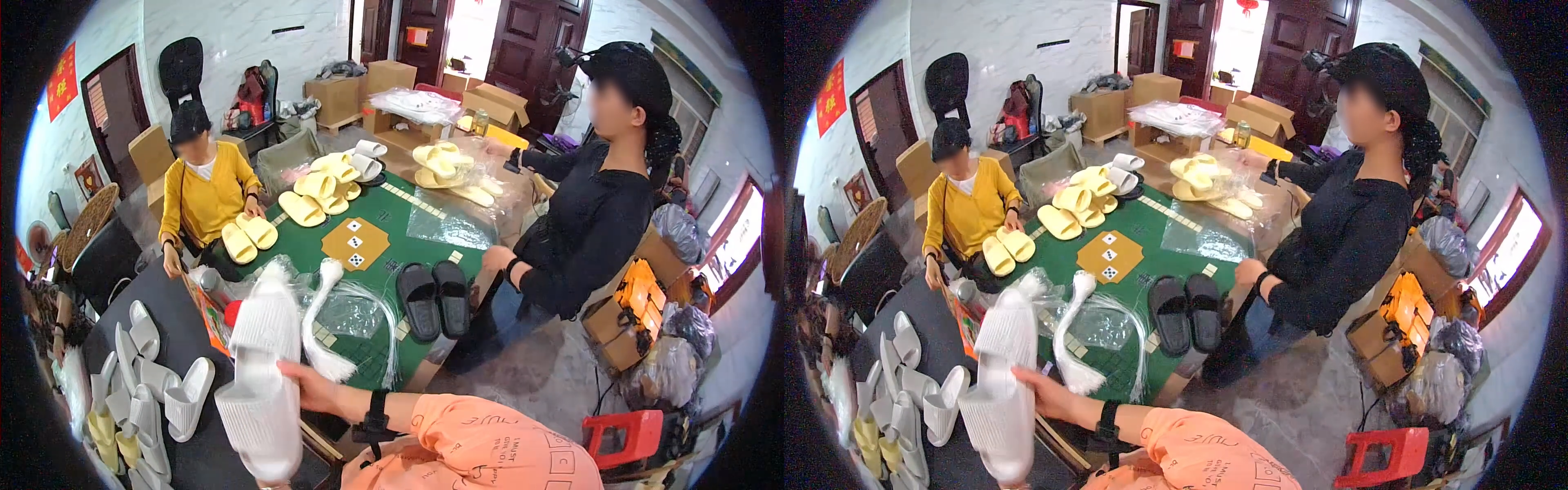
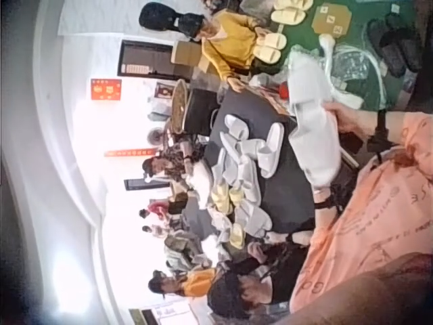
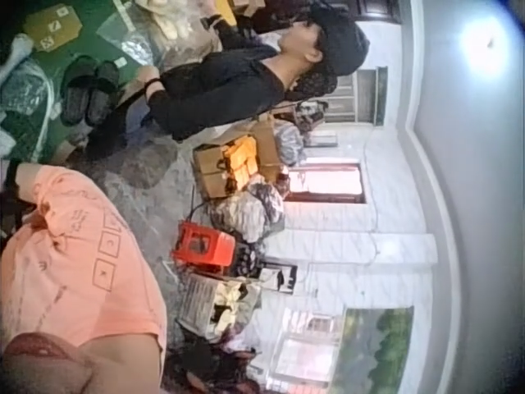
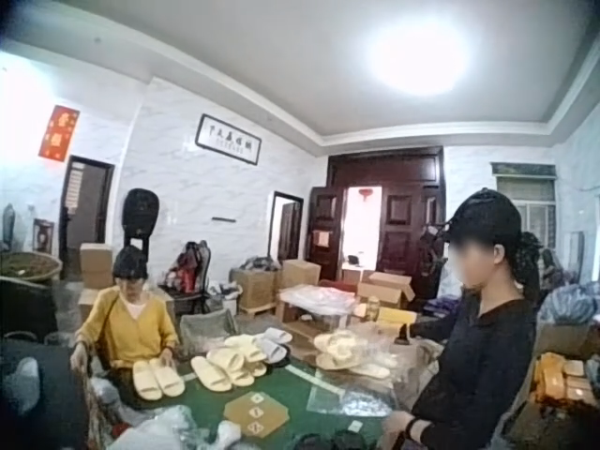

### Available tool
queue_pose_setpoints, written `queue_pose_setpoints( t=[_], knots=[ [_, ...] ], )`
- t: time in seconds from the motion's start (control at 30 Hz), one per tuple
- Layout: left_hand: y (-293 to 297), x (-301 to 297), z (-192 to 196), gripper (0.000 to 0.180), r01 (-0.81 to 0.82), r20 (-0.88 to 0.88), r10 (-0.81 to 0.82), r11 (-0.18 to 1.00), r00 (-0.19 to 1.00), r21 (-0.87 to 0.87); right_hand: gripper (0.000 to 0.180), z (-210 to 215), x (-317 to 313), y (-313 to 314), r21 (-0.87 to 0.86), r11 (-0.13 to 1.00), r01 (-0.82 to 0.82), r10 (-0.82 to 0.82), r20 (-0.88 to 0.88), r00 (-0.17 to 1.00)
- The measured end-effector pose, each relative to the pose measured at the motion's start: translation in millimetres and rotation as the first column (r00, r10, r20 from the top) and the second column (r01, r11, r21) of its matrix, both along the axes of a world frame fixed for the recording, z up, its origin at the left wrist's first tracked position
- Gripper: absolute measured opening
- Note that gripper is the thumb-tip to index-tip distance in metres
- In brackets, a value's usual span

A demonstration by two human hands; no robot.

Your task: Workers are cleaning, trimming, and assembling various pairs of sandals at a central workspace.

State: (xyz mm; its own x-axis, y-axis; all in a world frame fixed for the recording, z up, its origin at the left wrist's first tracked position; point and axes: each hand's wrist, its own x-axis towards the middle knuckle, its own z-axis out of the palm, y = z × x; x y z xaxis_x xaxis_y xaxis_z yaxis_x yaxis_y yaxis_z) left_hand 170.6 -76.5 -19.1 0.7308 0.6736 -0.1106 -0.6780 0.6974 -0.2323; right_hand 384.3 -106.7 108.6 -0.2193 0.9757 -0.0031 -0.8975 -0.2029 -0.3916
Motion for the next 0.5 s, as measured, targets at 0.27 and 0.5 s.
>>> queue_pose_setpoints(
  t=[0.27, 0.5],
  knots=[
    [-47, 51, 121, 0.041, -0.208, -0.517, 0.303, 0.950, 0.801, 0.234, 0.071, 7, -14, -3, 0.400, 0.856, 0.327, -0.507, 0.535, 0.676],
    [-42, 31, 125, 0.059, -0.224, -0.381, 0.235, 0.972, 0.894, 0.074, 0.057, 2, -20, -26, 0.383, 0.921, 0.066, -0.358, 0.770, 0.529]
  ],
)
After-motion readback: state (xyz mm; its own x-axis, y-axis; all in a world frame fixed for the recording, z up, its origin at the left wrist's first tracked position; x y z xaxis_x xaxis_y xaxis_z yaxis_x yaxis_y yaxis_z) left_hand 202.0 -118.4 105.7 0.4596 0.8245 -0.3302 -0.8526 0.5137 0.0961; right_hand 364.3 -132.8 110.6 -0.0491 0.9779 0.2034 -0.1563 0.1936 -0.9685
